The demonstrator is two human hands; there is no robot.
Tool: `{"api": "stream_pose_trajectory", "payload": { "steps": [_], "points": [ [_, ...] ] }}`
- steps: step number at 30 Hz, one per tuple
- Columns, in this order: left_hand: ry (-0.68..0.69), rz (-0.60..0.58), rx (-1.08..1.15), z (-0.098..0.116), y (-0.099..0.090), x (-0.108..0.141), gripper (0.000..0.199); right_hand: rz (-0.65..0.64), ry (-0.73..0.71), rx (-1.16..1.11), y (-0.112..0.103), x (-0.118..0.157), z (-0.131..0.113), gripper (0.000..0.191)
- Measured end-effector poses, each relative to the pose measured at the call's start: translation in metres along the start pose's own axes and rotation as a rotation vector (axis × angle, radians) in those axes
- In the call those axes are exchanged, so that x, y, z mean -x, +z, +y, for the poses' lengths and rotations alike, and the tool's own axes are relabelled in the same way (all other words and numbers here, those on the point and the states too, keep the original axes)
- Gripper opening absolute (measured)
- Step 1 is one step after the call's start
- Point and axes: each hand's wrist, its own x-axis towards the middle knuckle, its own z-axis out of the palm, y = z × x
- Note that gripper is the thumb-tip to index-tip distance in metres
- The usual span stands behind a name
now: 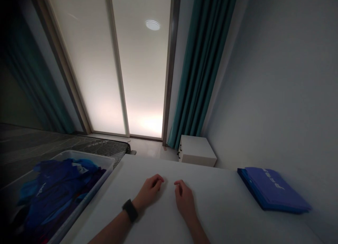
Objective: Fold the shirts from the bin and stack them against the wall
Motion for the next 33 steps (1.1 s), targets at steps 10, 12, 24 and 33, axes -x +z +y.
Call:
{"api": "stream_pose_trajectory", "payload": {
  "steps": [10,12,24,33],
  "points": [
    [0.005,0.02,-0.047,0.014,-0.017,0.0,0.019,-0.115,0.11,0.068,0.011,0.002,-0.014,0.031],
    [0.02,0.029,-0.105,0.027,-0.034,0.006,0.019,-0.135,0.106,-0.043,0.021,-0.003,-0.017,0.031],
    [-0.014,0.25,-0.553,0.049,-0.169,0.129,0.024,-0.544,-0.113,-0.281,0.115,-0.005,-0.097,0.029],
    [-0.271,0.43,-0.974,-0.004,-0.263,0.219,0.025,-0.583,-0.773,-0.115,0.183,-0.017,-0.212,0.026]
  ]
}}
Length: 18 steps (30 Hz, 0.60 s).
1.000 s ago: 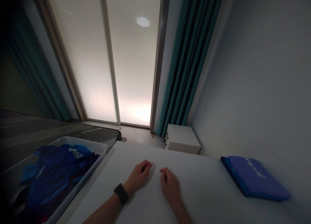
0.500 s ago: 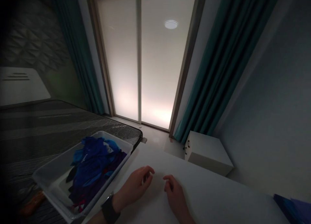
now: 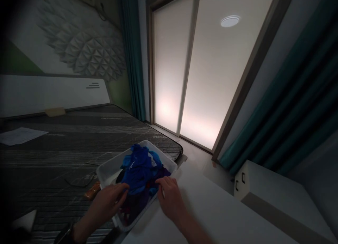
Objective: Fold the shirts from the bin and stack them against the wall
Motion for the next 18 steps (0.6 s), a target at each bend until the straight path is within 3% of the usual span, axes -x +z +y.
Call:
{"api": "stream_pose_trajectory", "payload": {
  "steps": [3,6,11,13,18],
  "points": [
    [-0.056,-0.006,-0.046,-0.012,0.005,0.009,0.028,-0.178,-0.136,0.173,0.015,-0.041,-0.013,0.027],
    [-0.046,0.02,-0.066,-0.007,0.008,0.009,0.029,-0.296,-0.168,0.267,0.038,-0.076,-0.018,0.04],
    [-0.066,0.014,-0.073,0.0,0.008,0.005,0.028,-0.442,0.077,0.337,0.071,-0.103,-0.01,0.086],
    [-0.074,-0.003,-0.063,0.0,0.008,0.006,0.029,-0.464,0.078,0.371,0.073,-0.103,-0.007,0.079],
    [-0.133,0.011,-0.017,-0.001,0.008,0.006,0.028,-0.44,-0.01,0.441,0.045,-0.089,-0.009,0.022]
  ]
}}
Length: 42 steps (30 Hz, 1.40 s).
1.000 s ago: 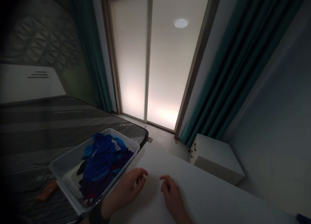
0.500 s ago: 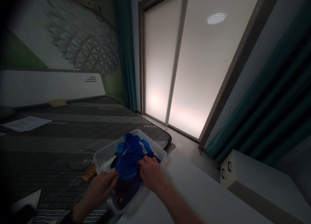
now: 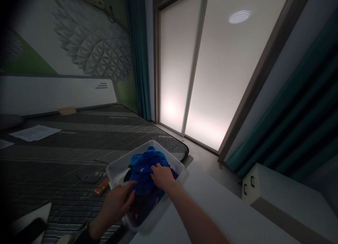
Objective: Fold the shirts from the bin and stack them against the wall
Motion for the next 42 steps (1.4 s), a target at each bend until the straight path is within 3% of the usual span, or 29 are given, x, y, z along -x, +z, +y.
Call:
{"api": "stream_pose_trajectory", "payload": {
  "steps": [6,11,15,19,21,24,25,27,29,31,36,40,42],
  "points": [
    [-0.033,0.057,0.209,0.009,-0.008,-0.014,0.075,0.165,-0.107,-0.293,-0.043,0.033,0.006,0.029],
    [-0.01,0.024,0.386,0.022,-0.014,-0.037,0.03,0.308,-0.088,-0.643,-0.058,0.048,0.013,0.04],
    [-0.01,0.153,0.55,0.037,-0.026,-0.052,0.028,0.359,0.046,-0.81,-0.067,0.061,0.026,0.044],
    [0.041,0.213,0.696,0.067,-0.043,-0.062,0.028,0.431,0.114,-0.848,-0.081,0.082,0.035,0.042],
    [0.053,0.197,0.789,0.087,-0.049,-0.065,0.03,0.429,0.128,-0.842,-0.086,0.095,0.037,0.036],
    [0.094,0.094,0.912,0.118,-0.055,-0.07,0.033,0.365,0.108,-0.826,-0.089,0.112,0.037,0.064],
    [0.135,0.049,0.93,0.127,-0.056,-0.071,0.033,0.35,0.081,-0.82,-0.088,0.117,0.037,0.063],
    [0.232,-0.006,0.938,0.141,-0.055,-0.071,0.032,0.345,0.047,-0.824,-0.086,0.126,0.038,0.044],
    [0.292,-0.007,0.965,0.15,-0.051,-0.069,0.031,0.369,0.102,-0.864,-0.083,0.135,0.043,0.026],
    [0.318,-0.038,1.0,0.156,-0.041,-0.063,0.036,0.404,0.224,-0.915,-0.084,0.148,0.051,0.028],
    [0.441,-0.278,0.919,0.183,-0.001,-0.047,0.068,0.567,0.418,-0.887,-0.097,0.193,0.074,0.036],
    [0.558,-0.39,0.941,0.224,0.031,-0.045,0.038,0.639,0.539,-0.845,-0.105,0.233,0.086,0.03],
    [0.585,-0.452,0.994,0.243,0.045,-0.049,0.034,0.66,0.614,-0.855,-0.106,0.254,0.091,0.028]
  ]
}}
